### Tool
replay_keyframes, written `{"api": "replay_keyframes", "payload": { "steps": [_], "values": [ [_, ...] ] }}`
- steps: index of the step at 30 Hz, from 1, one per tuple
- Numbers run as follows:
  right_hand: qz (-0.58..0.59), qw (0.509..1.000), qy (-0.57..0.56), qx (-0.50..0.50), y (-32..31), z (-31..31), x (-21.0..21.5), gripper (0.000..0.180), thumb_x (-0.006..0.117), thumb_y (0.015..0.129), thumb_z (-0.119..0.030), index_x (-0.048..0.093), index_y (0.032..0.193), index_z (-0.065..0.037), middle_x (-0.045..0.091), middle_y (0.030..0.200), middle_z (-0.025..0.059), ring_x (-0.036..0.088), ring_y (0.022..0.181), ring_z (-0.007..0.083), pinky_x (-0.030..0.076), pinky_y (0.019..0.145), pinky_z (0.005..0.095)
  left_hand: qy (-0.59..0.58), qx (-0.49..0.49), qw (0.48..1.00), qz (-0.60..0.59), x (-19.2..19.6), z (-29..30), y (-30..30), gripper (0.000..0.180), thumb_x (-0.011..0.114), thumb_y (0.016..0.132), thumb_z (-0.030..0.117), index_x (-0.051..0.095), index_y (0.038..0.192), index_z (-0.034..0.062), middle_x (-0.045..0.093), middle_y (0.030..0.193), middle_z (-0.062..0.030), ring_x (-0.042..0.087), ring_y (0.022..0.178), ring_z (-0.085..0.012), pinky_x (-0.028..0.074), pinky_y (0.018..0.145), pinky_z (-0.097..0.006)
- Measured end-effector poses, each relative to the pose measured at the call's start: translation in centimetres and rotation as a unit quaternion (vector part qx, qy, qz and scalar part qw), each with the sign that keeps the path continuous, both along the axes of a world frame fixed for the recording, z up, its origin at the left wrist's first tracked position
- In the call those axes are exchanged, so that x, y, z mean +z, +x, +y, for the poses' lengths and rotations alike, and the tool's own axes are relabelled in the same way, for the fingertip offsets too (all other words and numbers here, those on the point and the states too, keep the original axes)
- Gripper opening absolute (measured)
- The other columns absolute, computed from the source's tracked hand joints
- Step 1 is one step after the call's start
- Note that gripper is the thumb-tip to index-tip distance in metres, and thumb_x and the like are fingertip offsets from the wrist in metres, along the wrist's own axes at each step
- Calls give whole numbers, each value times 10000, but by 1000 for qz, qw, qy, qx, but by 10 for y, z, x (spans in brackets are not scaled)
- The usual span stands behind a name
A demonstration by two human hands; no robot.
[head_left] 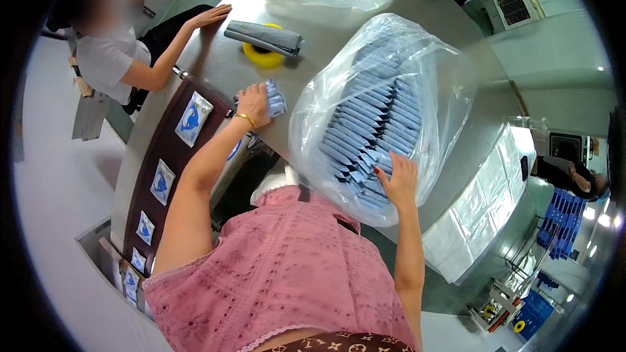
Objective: The person places small blue packets into a large clear plastic bag on a metal table. They repeatedly pick up packets from a stack and arrange them inside the bag, occasionally adjusting the bag's position.
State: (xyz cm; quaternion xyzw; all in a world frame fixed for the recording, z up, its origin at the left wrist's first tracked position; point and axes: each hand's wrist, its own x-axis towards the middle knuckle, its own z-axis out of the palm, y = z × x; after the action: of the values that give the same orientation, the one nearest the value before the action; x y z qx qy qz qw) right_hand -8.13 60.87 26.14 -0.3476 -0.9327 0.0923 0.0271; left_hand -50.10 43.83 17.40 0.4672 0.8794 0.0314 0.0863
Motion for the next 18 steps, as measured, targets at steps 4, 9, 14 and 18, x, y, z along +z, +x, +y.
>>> {"api": "replay_keyframes", "payload": {
  "steps": [4, 9, 14, 18],
  "values": [
    [-17, 994, -84, -64, 13, 3, 11, 740, 644, 828, -558, 505, 1335, -37, 509, 1284, 214, 500, 1150, 405, 400, 992, 466, 130, 89, 983, -100, 41, 11, 7, 924, 821, 568, 311, 379, 1324, 15, 548, 1189, -191, 538, 1122, -358, 431, 937, -461],
    [-5, 988, -135, -76, 20, -1, 16, 721, 675, 834, -500, 490, 1340, -21, 514, 1246, 237, 551, 1106, 418, 471, 913, 448, 469, -132, 859, -158, 185, 68, 83, 921, 842, 569, 253, 392, 1328, -12, 547, 1152, -195, 535, 1092, -353, 419, 953, -435],
    [-42, 986, -149, -68, 21, -1, 21, 769, 656, 843, -505, 429, 1377, 0, 489, 1279, 269, 538, 1129, 434, 469, 926, 456, 243, -359, 895, -106, 171, 153, 186, 870, 793, 553, 208, 420, 1309, -8, 538, 1146, -173, 499, 1140, -335, 343, 1004, -433],
    [-28, 978, -177, -111, 33, -4, 46, 690, 644, 876, -388, 407, 1359, 44, 521, 1246, 275, 540, 1121, 433, 459, 925, 469, 98, -378, 919, -54, 100, 198, 256, 886, 793, 604, 274, 400, 1346, -12, 513, 1195, -181, 487, 1151, -328, 331, 1010, -429]
  ]
}}
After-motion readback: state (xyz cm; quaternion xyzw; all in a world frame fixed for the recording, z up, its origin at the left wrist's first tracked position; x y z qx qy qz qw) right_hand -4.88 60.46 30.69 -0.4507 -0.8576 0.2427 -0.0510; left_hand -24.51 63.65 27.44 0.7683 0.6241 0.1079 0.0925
